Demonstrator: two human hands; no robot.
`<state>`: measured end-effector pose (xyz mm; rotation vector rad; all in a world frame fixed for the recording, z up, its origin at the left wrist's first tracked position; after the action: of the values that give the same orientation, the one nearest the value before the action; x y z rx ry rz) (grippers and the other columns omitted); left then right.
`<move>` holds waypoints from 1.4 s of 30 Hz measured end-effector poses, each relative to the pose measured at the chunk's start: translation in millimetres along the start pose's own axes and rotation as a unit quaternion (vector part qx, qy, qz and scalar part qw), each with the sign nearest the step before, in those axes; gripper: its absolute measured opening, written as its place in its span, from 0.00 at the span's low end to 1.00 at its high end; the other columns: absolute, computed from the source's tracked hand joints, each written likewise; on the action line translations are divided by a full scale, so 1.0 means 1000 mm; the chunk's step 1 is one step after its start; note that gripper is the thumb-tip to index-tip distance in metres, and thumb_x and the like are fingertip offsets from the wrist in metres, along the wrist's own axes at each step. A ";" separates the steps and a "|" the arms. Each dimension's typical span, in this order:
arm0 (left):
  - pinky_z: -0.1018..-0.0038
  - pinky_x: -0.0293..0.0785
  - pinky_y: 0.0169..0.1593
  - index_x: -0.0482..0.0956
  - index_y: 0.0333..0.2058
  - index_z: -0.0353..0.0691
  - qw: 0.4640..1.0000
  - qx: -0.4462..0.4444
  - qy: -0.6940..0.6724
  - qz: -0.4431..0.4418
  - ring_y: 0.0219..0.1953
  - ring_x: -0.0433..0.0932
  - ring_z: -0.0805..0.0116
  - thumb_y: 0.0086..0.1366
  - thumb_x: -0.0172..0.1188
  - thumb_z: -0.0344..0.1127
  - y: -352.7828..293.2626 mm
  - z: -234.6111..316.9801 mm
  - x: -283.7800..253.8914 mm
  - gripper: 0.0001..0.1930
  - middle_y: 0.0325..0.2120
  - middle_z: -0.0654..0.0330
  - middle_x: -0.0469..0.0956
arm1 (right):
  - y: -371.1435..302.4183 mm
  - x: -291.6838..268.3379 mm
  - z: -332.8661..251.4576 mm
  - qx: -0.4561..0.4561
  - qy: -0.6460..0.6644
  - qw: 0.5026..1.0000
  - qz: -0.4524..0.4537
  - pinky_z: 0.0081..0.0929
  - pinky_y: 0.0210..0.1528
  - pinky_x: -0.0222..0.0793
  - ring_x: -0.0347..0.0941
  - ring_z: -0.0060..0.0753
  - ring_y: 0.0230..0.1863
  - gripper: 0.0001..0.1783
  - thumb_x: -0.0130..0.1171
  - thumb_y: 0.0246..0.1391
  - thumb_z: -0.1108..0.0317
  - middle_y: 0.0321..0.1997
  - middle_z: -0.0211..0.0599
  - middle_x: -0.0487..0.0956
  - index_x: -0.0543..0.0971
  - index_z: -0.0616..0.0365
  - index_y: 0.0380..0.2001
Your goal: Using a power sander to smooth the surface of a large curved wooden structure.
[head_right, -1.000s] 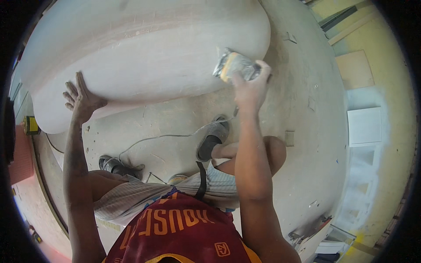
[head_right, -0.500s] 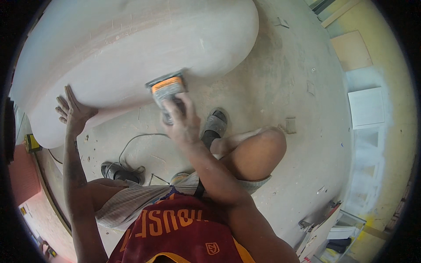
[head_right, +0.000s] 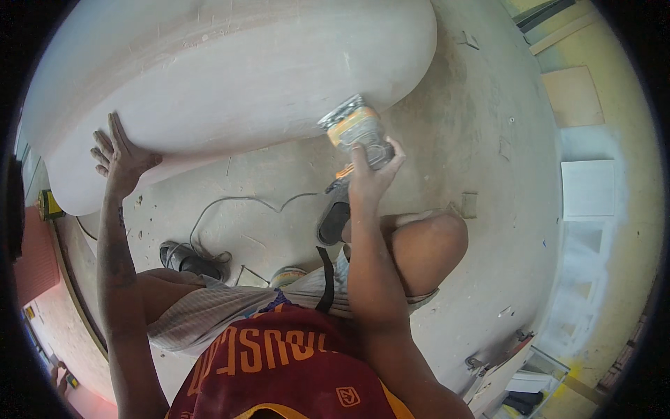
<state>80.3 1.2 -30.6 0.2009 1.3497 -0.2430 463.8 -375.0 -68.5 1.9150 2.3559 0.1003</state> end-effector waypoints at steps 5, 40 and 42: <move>0.22 0.35 0.65 0.30 0.75 0.64 1.000 0.002 0.002 0.013 0.72 0.26 0.18 0.45 0.81 0.52 -0.003 -0.001 -0.007 0.72 0.73 0.32 0.25 | -0.068 0.046 -0.026 -0.208 -0.177 0.953 -0.131 0.40 0.59 0.67 0.66 0.42 0.56 0.41 0.74 0.45 0.74 0.56 0.49 0.65 0.62 0.59 0.60; 0.23 0.34 0.65 0.30 0.75 0.64 1.000 0.017 -0.009 0.013 0.72 0.24 0.19 0.44 0.80 0.55 0.001 -0.007 -0.003 0.71 0.74 0.33 0.26 | -0.126 0.086 -0.008 -0.242 -0.132 0.930 -0.244 0.48 0.57 0.74 0.61 0.58 0.63 0.49 0.75 0.42 0.79 0.64 0.55 0.52 0.57 0.50 0.64; 0.23 0.33 0.66 0.30 0.75 0.65 1.000 0.015 -0.009 0.010 0.72 0.25 0.20 0.44 0.80 0.55 0.001 -0.006 -0.001 0.71 0.74 0.34 0.26 | -0.131 0.087 0.011 -0.197 -0.108 0.943 -0.245 0.48 0.60 0.71 0.61 0.56 0.63 0.50 0.75 0.42 0.79 0.64 0.55 0.52 0.55 0.49 0.64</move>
<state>74.9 3.9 -30.4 0.2376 1.3268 -0.2472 320.6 -316.7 -97.5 1.0746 2.3573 0.2788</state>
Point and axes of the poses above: each hand's wrist, its own y-axis towards the middle knuckle, its own x-axis out of the palm, z = x × y, the point moved 9 cm from there along y, towards the middle knuckle
